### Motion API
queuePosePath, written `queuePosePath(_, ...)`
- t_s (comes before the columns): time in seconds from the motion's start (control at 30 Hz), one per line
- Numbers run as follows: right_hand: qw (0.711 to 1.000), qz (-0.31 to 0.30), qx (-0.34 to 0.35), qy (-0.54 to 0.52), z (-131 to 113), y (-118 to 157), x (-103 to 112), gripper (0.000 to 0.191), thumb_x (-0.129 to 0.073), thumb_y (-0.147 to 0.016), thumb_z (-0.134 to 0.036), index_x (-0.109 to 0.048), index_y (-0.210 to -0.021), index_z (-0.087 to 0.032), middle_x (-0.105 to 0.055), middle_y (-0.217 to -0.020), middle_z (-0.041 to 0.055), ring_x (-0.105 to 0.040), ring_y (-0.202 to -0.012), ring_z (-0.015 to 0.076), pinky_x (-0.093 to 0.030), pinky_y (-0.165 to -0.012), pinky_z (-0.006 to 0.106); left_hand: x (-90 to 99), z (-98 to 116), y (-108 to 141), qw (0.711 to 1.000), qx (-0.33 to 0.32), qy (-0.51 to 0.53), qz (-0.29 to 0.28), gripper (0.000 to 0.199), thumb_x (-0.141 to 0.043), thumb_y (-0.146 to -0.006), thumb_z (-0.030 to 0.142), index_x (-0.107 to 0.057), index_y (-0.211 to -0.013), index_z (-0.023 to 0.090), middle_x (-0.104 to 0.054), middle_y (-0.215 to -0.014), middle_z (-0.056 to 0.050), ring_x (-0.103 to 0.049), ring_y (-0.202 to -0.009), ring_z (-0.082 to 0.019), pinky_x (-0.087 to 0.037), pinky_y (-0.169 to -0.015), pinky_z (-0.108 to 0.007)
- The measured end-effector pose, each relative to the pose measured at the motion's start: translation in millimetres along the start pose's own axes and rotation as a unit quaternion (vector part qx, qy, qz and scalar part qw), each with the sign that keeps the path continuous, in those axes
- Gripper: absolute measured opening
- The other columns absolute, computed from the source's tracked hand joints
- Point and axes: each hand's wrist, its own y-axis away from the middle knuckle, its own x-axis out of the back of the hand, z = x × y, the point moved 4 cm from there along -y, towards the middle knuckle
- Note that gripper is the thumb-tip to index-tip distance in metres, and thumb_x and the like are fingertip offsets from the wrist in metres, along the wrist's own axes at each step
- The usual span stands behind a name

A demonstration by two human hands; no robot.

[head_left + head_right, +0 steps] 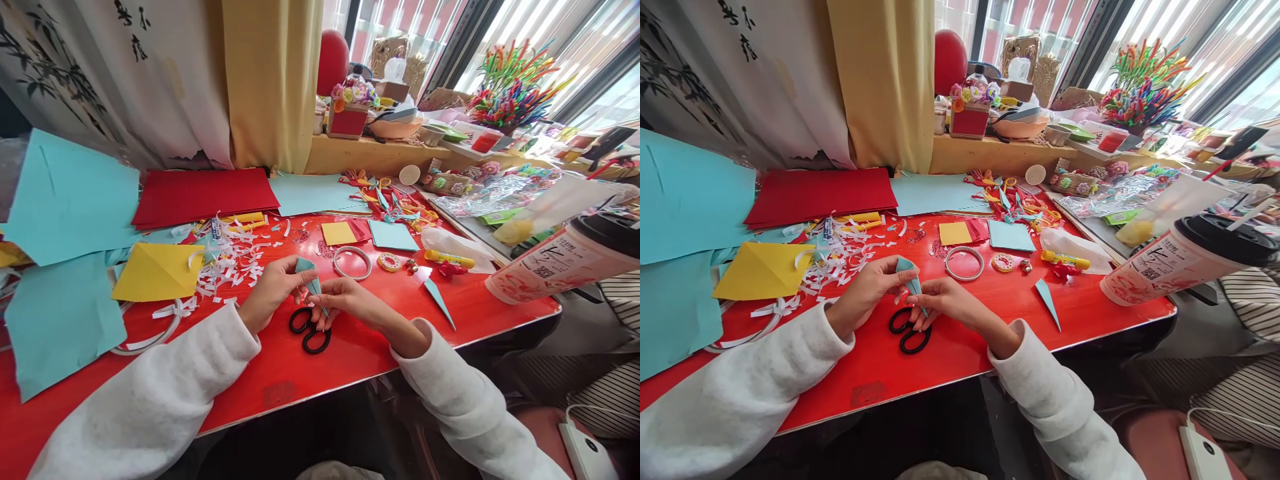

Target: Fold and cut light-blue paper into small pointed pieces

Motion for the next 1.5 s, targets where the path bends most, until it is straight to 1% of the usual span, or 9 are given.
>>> queuePosePath(0.13,1.0,-0.003,0.007,-0.012,-0.5,3.5,1.3,0.029,-0.06,-0.074,-0.039,-0.056,-0.08,-0.011,-0.065,-0.068,0.0045,-0.062,-0.054,0.0111,-0.051,-0.053,0.023,4.8,3.2,0.3,0.998,-0.018,0.015,0.051,0.024,-0.063,-0.069,0.036,-0.051,-0.07,0.014,-0.053,-0.062,0.002,-0.049,-0.049,-0.007,-0.041,-0.045,-0.02)
queuePosePath(0.37,0.985,0.14,0.105,0.002,-8.0,4.9,25.8,0.025,-0.058,-0.075,-0.038,-0.059,-0.074,-0.013,-0.062,-0.063,0.0025,-0.058,-0.051,0.0086,-0.047,-0.05,0.02,14.7,11.1,-2.9,0.997,-0.012,-0.063,0.042,0.023,-0.065,-0.067,0.033,-0.053,-0.075,0.014,-0.058,-0.071,0.0,-0.057,-0.066,-0.012,-0.049,-0.059,-0.026)
queuePosePath(0.57,0.957,0.213,0.195,0.004,-18.7,6.8,31.9,0.024,-0.056,-0.076,-0.04,-0.057,-0.072,-0.016,-0.052,-0.061,-0.002,-0.048,-0.05,0.0064,-0.04,-0.048,0.021,-6.6,-2.3,-1.1,0.996,0.006,-0.06,-0.067,0.03,-0.061,-0.07,0.037,-0.059,-0.091,0.016,-0.064,-0.09,-0.005,-0.059,-0.082,-0.016,-0.045,-0.076,-0.03)
queuePosePath(0.7,0.952,0.225,0.192,0.083,-19.5,5.1,28.2,0.024,-0.053,-0.078,-0.039,-0.059,-0.073,-0.016,-0.048,-0.065,-0.0014,-0.046,-0.057,0.0077,-0.039,-0.053,0.021,-12.5,-8.4,2.2,0.992,0.023,-0.082,-0.096,0.031,-0.06,-0.07,0.042,-0.062,-0.085,0.015,-0.064,-0.082,-0.005,-0.059,-0.074,-0.017,-0.045,-0.07,-0.029)
queuePosePath(0.8,0.954,0.21,0.198,0.084,-19.9,5.7,24.2,0.024,-0.049,-0.081,-0.038,-0.056,-0.072,-0.017,-0.053,-0.071,0.0005,-0.051,-0.067,0.0101,-0.043,-0.064,0.022,-9.2,-2.3,3.0,0.976,0.012,-0.185,-0.115,0.032,-0.054,-0.073,0.047,-0.064,-0.073,0.017,-0.063,-0.073,-0.003,-0.057,-0.07,-0.017,-0.043,-0.065,-0.027)
queuePosePath(0.93,0.975,0.143,0.156,0.067,-16.5,6.6,15.2,0.028,-0.044,-0.083,-0.042,-0.053,-0.073,-0.018,-0.056,-0.066,0.0005,-0.054,-0.058,0.011,-0.044,-0.056,0.024,3.9,20.3,3.1,0.957,-0.099,-0.272,0.035,0.031,-0.047,-0.079,0.046,-0.063,-0.079,0.02,-0.063,-0.081,-0.003,-0.054,-0.077,-0.016,-0.04,-0.069,-0.025)
queuePosePath(1.0,0.98,0.122,0.133,0.083,-14.4,6.6,11.2,0.028,-0.047,-0.081,-0.044,-0.054,-0.075,-0.017,-0.057,-0.063,0.0002,-0.054,-0.054,0.0112,-0.042,-0.051,0.023,3.3,25.2,4.6,0.947,-0.131,-0.288,0.058,0.027,-0.049,-0.078,0.044,-0.062,-0.084,0.02,-0.062,-0.085,-0.002,-0.053,-0.078,-0.016,-0.039,-0.069,-0.024)
queuePosePath(1.3,0.989,0.063,0.091,0.103,-10.8,2.7,1.6,0.025,-0.054,-0.077,-0.04,-0.058,-0.075,-0.015,-0.061,-0.062,0.0007,-0.055,-0.052,0.0104,-0.041,-0.048,0.021,1.6,13.9,6.6,0.962,-0.063,-0.259,0.051,0.025,-0.05,-0.077,0.037,-0.062,-0.068,0.017,-0.06,-0.066,-0.001,-0.051,-0.063,-0.013,-0.038,-0.061,-0.024)
queuePosePath(1.5,0.995,0.041,0.069,0.062,-12.0,8.5,2.4,0.025,-0.054,-0.077,-0.039,-0.059,-0.076,-0.014,-0.06,-0.064,0.001,-0.057,-0.056,0.0103,-0.044,-0.051,0.021,3.7,14.0,0.3,0.981,-0.054,-0.184,-0.031,0.026,-0.05,-0.077,0.04,-0.06,-0.079,0.016,-0.056,-0.066,0.0,-0.05,-0.061,-0.012,-0.04,-0.061,-0.024)
